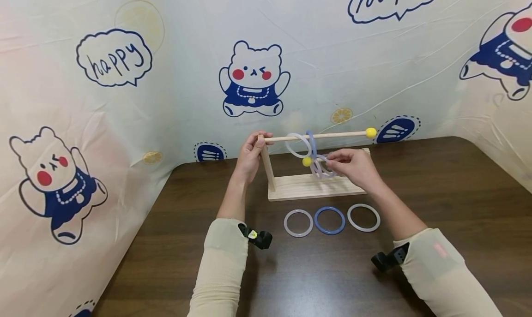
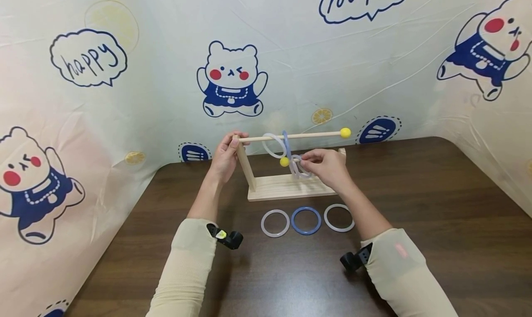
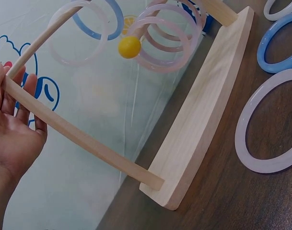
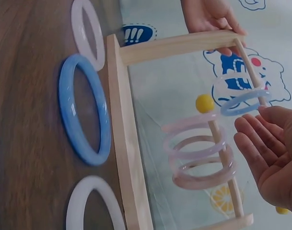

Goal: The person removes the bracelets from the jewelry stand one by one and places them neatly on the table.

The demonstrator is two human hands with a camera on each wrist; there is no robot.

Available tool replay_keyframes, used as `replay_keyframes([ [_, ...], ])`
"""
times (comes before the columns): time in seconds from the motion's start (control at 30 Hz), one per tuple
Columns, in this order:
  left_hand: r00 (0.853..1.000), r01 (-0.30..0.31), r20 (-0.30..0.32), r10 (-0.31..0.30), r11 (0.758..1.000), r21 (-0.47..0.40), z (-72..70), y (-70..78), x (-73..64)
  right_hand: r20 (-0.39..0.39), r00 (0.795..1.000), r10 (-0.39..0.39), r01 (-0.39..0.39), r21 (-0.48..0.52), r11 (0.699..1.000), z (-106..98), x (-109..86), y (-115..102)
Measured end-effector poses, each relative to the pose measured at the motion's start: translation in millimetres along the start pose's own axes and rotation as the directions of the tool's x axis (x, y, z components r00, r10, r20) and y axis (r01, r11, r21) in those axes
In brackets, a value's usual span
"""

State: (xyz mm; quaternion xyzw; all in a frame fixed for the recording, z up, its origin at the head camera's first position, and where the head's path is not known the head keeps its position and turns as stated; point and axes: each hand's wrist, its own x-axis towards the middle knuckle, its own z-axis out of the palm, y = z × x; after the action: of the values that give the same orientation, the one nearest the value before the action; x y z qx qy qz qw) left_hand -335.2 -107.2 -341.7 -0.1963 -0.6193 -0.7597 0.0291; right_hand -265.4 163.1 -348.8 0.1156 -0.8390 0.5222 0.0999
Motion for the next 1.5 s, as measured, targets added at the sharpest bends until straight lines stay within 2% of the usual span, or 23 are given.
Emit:
replay_keyframes([
  [0.3, 1.0, -0.003, -0.005, 0.003, 1.0, -0.007, -0.5, -1.6, 0.8, -0.044, 0.999, 0.001, 0.0, 0.006, 1.0, 10.5, 5.4, -8.9],
  [0.53, 1.0, -0.005, -0.001, 0.005, 1.0, -0.005, 0.0, -0.4, 0.2, -0.092, 0.996, -0.014, 0.008, -0.063, 0.998, 16.4, 9.7, -18.1],
  [0.73, 1.0, -0.001, 0.001, 0.001, 1.0, -0.007, 1.1, 0.8, -0.7, -0.119, 0.993, -0.019, 0.011, -0.07, 0.997, 19.2, 13.9, -20.4],
  [1.03, 1.0, -0.002, -0.003, 0.002, 1.0, -0.015, 0.8, 0.9, -0.3, -0.103, 0.995, -0.013, 0.009, -0.038, 0.999, 22.4, 18.1, -24.3],
  [1.5, 1.0, -0.016, 0.003, 0.016, 1.0, -0.021, 1.6, 1.7, -1.3, -0.133, 0.988, -0.076, 0.068, -0.065, 0.996, 26.0, 18.3, -23.4],
])
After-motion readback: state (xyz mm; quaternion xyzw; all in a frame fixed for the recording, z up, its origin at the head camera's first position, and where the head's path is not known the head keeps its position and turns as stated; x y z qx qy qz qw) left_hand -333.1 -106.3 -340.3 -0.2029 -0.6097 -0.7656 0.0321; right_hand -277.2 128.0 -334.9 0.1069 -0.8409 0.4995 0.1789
